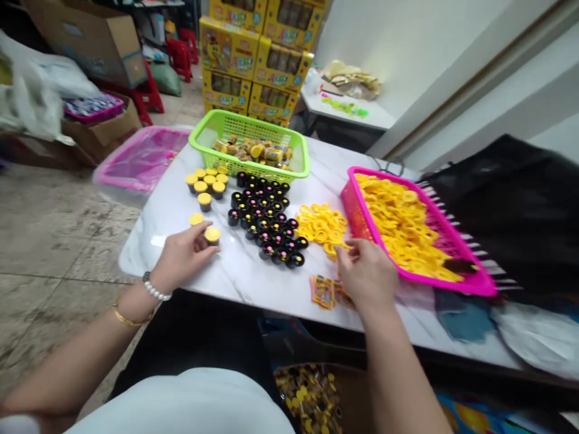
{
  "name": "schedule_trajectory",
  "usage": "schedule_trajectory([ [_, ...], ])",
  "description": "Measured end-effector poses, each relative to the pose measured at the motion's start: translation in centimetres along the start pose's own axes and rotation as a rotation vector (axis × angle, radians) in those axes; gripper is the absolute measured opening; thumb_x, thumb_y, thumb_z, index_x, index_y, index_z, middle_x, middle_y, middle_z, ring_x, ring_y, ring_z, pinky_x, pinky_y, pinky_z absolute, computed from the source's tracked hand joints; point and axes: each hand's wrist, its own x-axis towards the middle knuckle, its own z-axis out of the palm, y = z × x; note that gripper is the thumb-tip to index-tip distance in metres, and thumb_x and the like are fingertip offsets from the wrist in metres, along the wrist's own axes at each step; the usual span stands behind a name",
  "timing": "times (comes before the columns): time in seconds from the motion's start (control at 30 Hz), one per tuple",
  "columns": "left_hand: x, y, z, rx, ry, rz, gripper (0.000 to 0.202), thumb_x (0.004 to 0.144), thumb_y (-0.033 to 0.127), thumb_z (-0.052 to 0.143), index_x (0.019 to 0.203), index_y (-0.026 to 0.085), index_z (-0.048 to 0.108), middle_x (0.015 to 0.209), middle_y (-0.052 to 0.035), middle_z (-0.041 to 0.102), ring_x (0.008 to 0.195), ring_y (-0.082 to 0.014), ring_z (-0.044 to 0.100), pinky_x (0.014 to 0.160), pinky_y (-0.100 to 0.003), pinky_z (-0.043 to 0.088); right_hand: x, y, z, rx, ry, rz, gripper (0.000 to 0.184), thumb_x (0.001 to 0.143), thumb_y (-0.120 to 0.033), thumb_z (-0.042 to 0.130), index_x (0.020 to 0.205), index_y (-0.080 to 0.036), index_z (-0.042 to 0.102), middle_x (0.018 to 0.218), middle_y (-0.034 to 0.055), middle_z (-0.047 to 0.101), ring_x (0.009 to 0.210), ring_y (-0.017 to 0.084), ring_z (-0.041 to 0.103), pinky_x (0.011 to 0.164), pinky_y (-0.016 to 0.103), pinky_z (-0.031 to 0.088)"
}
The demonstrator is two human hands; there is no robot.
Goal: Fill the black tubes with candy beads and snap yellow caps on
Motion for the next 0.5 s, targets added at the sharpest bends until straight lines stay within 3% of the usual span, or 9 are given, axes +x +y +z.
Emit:
schedule_trajectory([
  [0.07, -0.4, 0.2, 0.3, -0.037, 0.017, -0.024, 0.047, 0.080, 0.024, 0.070, 0.125, 0.016, 0.059, 0.071, 0.0024, 0.064, 0.062, -0.0134, 0.059, 0.065, -0.025, 0.045, -0.3, 2.0, 1.4, -0.068, -0.011, -0.061, 0.019, 0.072, -0.040, 0.072, 0.071, -0.022, 0.066, 0.065, 0.0048, 0.056, 0.053, 0.016, 0.042, 0.050, 0.032, 0.026],
  [0.13, -0.7, 0.3, 0.5, -0.042, 0.049, -0.034, 0.038, 0.081, 0.023, 0.070, 0.118, 0.018, 0.062, 0.068, 0.0038, 0.063, 0.061, -0.0121, 0.058, 0.066, -0.025, 0.045, -0.8, 2.9, 2.5, -0.077, -0.034, -0.081, 0.023, 0.069, -0.041, 0.075, 0.061, -0.024, 0.061, 0.060, 0.0037, 0.052, 0.047, 0.014, 0.034, 0.047, 0.032, 0.023],
  [0.23, -1.0, 0.3, 0.5, -0.027, 0.064, -0.059, 0.031, 0.077, 0.027, 0.076, 0.104, 0.018, 0.063, 0.063, 0.0055, 0.059, 0.060, -0.0118, 0.058, 0.064, -0.024, 0.044, -1.0, 2.5, 2.8, -0.068, -0.066, -0.075, 0.032, 0.068, -0.037, 0.076, 0.052, -0.026, 0.051, 0.050, 0.0001, 0.043, 0.042, 0.012, 0.028, 0.045, 0.032, 0.019],
  [0.33, -1.3, 0.6, 0.3, -0.023, 0.050, -0.075, 0.042, 0.074, 0.036, 0.079, 0.106, 0.017, 0.059, 0.061, 0.0063, 0.057, 0.058, -0.0127, 0.057, 0.061, -0.024, 0.043, -0.7, 1.2, 1.9, -0.080, 0.039, -0.052, 0.032, 0.074, -0.034, 0.071, 0.055, -0.028, 0.045, 0.047, -0.0014, 0.038, 0.039, 0.013, 0.026, 0.046, 0.033, 0.018],
  [0.43, -1.5, 1.0, -0.1, -0.090, 0.027, -0.082, 0.045, 0.082, 0.039, 0.070, 0.118, 0.015, 0.058, 0.062, 0.0047, 0.058, 0.059, -0.0136, 0.059, 0.063, -0.024, 0.045, -0.5, -0.1, 0.7, -0.073, 0.170, 0.025, 0.026, 0.079, -0.035, 0.066, 0.064, -0.029, 0.046, 0.052, 0.0016, 0.047, 0.042, 0.017, 0.037, 0.048, 0.036, 0.024],
  [0.5, -1.3, 1.3, -0.3, -0.202, -0.054, -0.138, 0.035, 0.092, 0.039, 0.056, 0.117, 0.015, 0.061, 0.059, 0.0040, 0.059, 0.053, -0.0122, 0.058, 0.059, -0.023, 0.046, -0.6, -0.8, 0.2, 0.038, 0.156, 0.077, 0.023, 0.079, -0.037, 0.067, 0.070, -0.028, 0.048, 0.059, 0.0042, 0.055, 0.048, 0.021, 0.049, 0.051, 0.038, 0.032],
])
